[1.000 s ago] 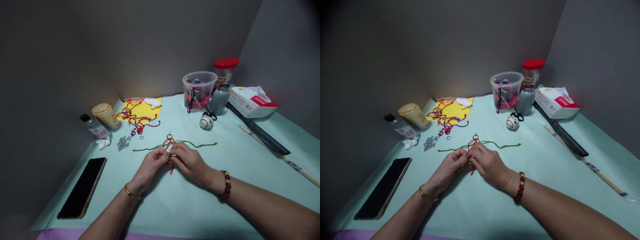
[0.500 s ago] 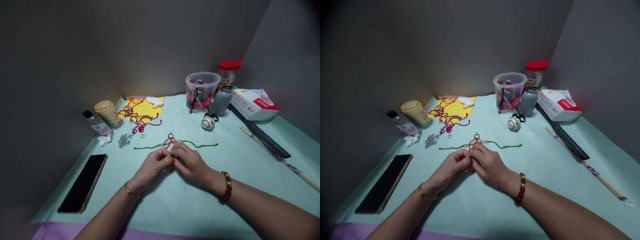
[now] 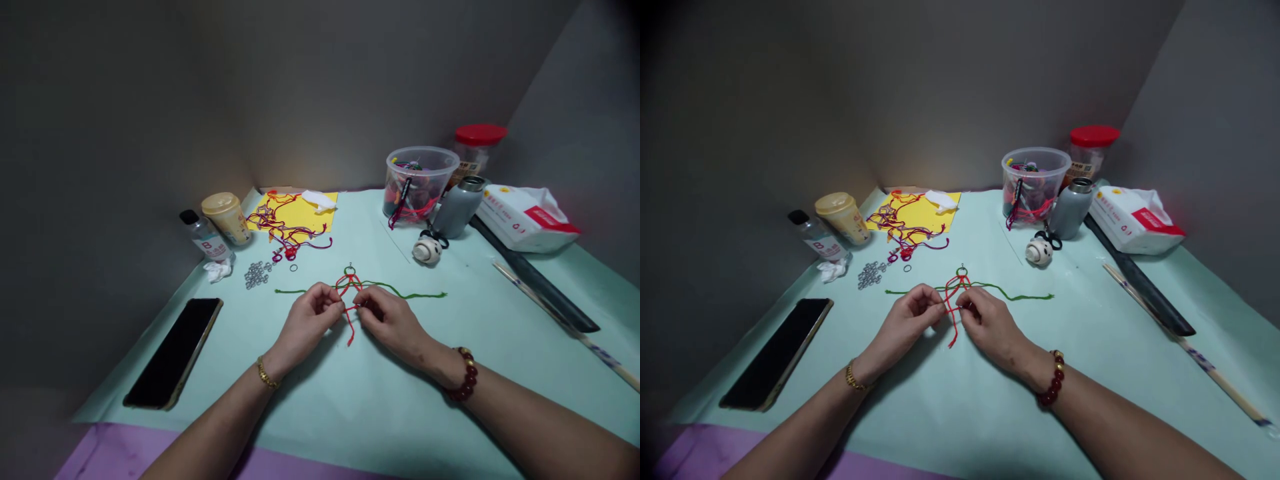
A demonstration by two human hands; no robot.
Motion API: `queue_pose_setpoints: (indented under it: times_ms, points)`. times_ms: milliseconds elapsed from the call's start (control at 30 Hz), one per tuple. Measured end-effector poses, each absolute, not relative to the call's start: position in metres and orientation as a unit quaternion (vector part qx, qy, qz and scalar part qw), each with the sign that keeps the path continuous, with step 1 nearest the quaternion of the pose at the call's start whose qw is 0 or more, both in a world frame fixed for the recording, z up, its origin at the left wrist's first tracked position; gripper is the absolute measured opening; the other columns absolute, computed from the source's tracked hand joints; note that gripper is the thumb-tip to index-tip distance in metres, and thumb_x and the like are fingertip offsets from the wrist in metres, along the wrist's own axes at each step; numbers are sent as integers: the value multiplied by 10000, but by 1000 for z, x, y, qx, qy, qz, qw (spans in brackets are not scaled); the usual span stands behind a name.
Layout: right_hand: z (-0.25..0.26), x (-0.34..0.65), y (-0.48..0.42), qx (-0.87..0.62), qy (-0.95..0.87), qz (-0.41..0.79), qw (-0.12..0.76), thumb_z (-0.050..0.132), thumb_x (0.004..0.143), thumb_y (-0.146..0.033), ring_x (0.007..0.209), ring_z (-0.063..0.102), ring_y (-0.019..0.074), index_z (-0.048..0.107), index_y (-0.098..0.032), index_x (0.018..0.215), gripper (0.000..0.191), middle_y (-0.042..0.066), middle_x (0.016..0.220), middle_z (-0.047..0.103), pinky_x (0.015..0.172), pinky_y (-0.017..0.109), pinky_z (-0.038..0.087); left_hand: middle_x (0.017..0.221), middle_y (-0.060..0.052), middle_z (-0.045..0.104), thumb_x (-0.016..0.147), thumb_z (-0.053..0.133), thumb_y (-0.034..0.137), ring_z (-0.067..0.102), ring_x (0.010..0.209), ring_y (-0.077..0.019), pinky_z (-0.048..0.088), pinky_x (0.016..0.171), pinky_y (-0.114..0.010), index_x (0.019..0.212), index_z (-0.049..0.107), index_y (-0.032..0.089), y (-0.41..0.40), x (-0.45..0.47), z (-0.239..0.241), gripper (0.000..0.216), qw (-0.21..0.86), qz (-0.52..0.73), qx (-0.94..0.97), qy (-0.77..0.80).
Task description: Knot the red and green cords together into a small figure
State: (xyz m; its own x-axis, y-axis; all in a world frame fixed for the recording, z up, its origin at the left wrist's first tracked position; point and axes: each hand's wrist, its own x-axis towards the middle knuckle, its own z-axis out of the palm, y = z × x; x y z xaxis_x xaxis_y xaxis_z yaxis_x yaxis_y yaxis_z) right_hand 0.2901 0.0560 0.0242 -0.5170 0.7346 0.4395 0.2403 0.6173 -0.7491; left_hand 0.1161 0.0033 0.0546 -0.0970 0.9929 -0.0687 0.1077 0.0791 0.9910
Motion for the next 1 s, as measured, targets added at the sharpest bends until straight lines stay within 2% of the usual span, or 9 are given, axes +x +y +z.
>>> queue_pose_setpoints:
  times_ms: [100,200,267,367,467,567,800,1000]
  points:
    - [24,291,57,-301,-810,327,384,490,773,-56,626,502,121,572,-207,829,180,-21,728,565,605,243,414,691,10,593,808,677,299,505,616,-98,386,590,-212,801,609,157,0,117,58,157,465,462,512,555]
    - [24,291,58,-309,-804,337,380,487,771,-69,613,509,120,582,-208,834,180,-22,716,589,589,243,415,656,-20,631,861,631,388,550,586,-114,405,587,-227,841,627,149,-4,116,65,240,558,420,526,486]
    - [24,292,58,-324,-790,363,373,485,773,-80,597,533,116,585,-208,849,179,-25,702,602,573,241,426,569,-5,600,898,568,448,513,501,-105,376,539,-223,838,631,152,-5,112,67,309,585,396,533,465]
    - [25,292,58,-341,-745,452,351,483,797,-121,580,600,114,573,-206,878,148,-31,693,602,540,233,465,559,8,580,904,563,412,465,504,-107,339,542,-225,775,654,172,-3,107,64,287,469,396,590,525]
    - [25,292,57,-355,-695,529,335,494,813,-175,601,644,123,565,-206,897,114,-32,697,601,523,231,508,719,-18,645,871,605,270,526,673,-152,364,658,-247,776,697,207,0,104,60,147,299,372,687,548]
    - [24,291,57,-363,-669,556,335,506,814,-204,610,647,123,568,-206,910,115,-34,696,602,524,232,527,848,-41,666,881,571,191,566,815,-190,377,764,-279,871,716,237,2,105,60,152,226,312,770,508]
    - [26,290,57,-363,-661,564,336,530,798,-217,592,630,118,568,-203,904,114,-40,678,596,514,234,533,835,-42,645,900,565,172,565,782,-177,353,725,-279,879,710,243,0,105,54,163,185,228,844,449]
    - [27,289,58,-365,-648,578,337,539,801,-241,604,634,117,570,-193,908,121,-29,712,599,511,232,522,845,-46,624,928,525,201,546,805,-172,370,762,-281,836,661,208,2,103,59,164,241,251,819,457]
